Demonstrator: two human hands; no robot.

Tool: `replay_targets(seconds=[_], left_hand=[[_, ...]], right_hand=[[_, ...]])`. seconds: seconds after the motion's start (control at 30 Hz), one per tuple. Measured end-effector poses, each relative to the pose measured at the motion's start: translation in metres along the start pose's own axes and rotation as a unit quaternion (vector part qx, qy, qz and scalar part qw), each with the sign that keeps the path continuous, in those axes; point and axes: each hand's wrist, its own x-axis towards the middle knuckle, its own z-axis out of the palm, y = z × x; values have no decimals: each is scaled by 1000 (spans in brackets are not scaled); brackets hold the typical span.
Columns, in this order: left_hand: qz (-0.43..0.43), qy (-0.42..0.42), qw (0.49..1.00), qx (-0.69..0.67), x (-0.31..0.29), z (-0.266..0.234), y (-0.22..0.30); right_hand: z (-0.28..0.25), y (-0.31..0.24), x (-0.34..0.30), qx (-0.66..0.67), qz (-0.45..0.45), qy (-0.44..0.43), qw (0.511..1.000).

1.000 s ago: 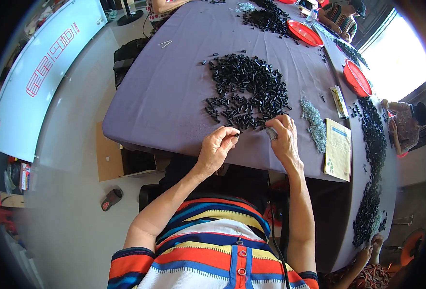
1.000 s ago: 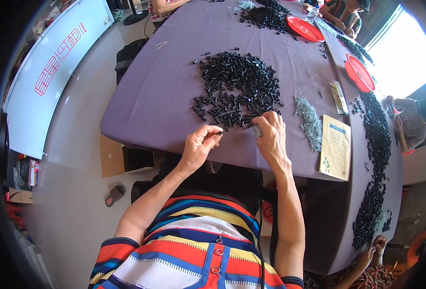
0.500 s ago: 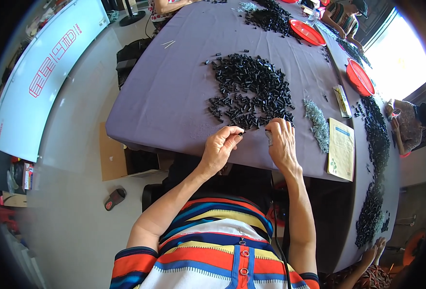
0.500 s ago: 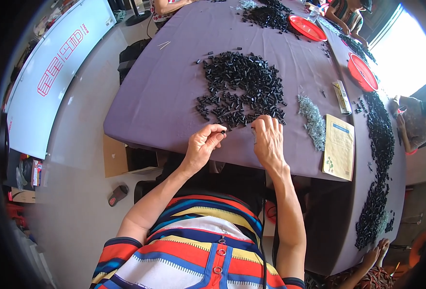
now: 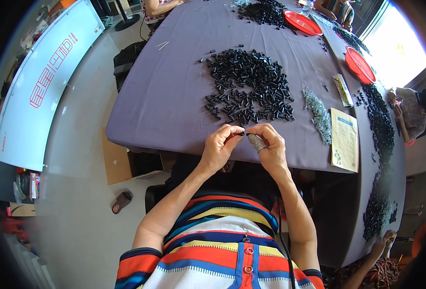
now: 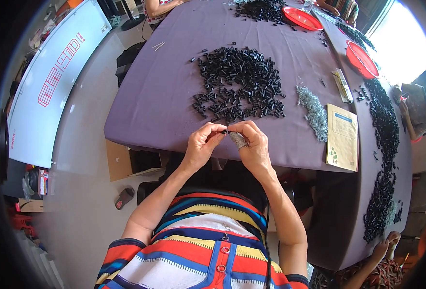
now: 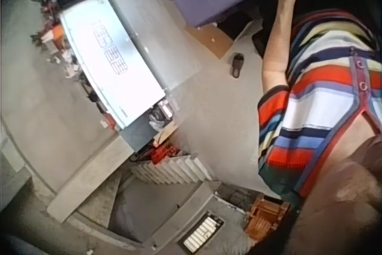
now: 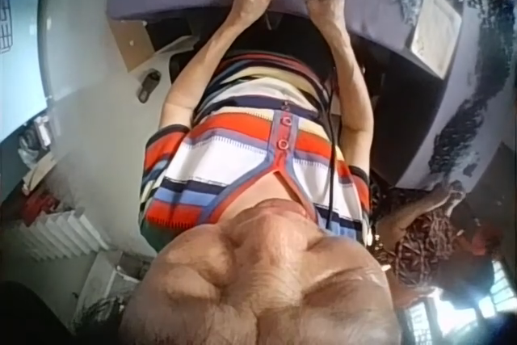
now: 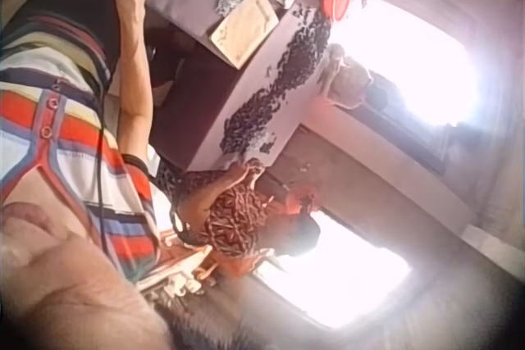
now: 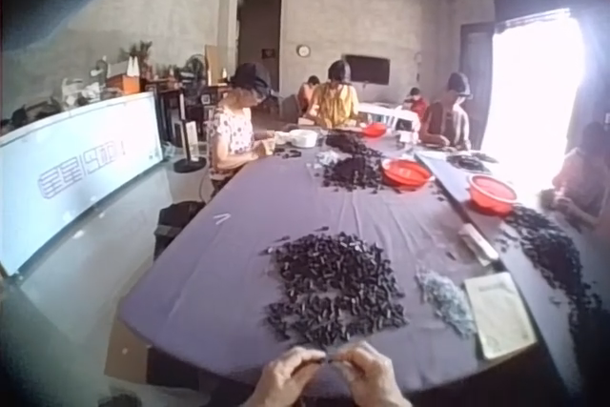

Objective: Assembling small black plastic components by hand on a workshop table.

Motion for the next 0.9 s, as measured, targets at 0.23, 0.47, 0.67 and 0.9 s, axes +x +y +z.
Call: replay_targets(seconds=[0.23, 0.47, 0.67, 0.9], left_hand=[[16, -11, 1000, 23, 0, -3, 1], [1, -26, 1000, -5, 1, -2, 5], [-83, -9, 992, -98, -1, -1, 11], [-84, -23, 994, -62, 1, -5, 11]], right_hand=[[2, 4, -1, -42, -19, 4, 999], [4, 9, -5, -36, 5, 5, 999], [6, 12, -6, 57, 51, -1, 997], [7, 15, -8, 82, 97, -4, 992]])
